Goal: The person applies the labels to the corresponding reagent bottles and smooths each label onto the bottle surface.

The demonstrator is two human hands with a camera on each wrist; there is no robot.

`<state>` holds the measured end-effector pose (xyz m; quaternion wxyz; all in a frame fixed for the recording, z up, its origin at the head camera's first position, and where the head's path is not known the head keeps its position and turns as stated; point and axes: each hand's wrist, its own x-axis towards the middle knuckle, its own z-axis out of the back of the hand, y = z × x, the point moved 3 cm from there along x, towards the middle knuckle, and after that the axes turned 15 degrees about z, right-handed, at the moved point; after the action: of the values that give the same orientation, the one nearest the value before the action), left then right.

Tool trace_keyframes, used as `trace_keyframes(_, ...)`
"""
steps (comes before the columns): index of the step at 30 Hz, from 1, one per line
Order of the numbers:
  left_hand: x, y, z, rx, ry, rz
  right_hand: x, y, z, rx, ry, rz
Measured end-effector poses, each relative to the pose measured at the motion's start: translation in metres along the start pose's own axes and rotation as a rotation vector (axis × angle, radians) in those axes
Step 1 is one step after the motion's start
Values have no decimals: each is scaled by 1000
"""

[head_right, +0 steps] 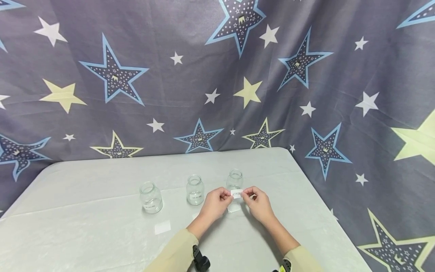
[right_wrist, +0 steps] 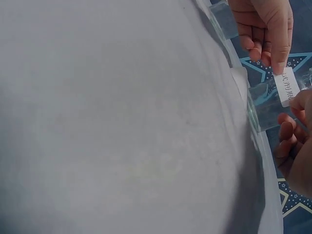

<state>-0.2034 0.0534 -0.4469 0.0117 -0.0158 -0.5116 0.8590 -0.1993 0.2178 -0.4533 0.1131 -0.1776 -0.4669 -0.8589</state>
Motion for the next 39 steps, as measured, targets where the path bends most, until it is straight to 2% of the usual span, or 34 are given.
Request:
trace_keyframes(8,7,0,-2,58,-26,24,5,-6,-3,5,-4,-2)
trace_keyframes(19,9,-2,-3,123,-94,15,8,-10,-3,35,-14,-2)
trace_keyframes(39,12,-3,-5,207,-121,43,8,-10,-6,75,-31,-5)
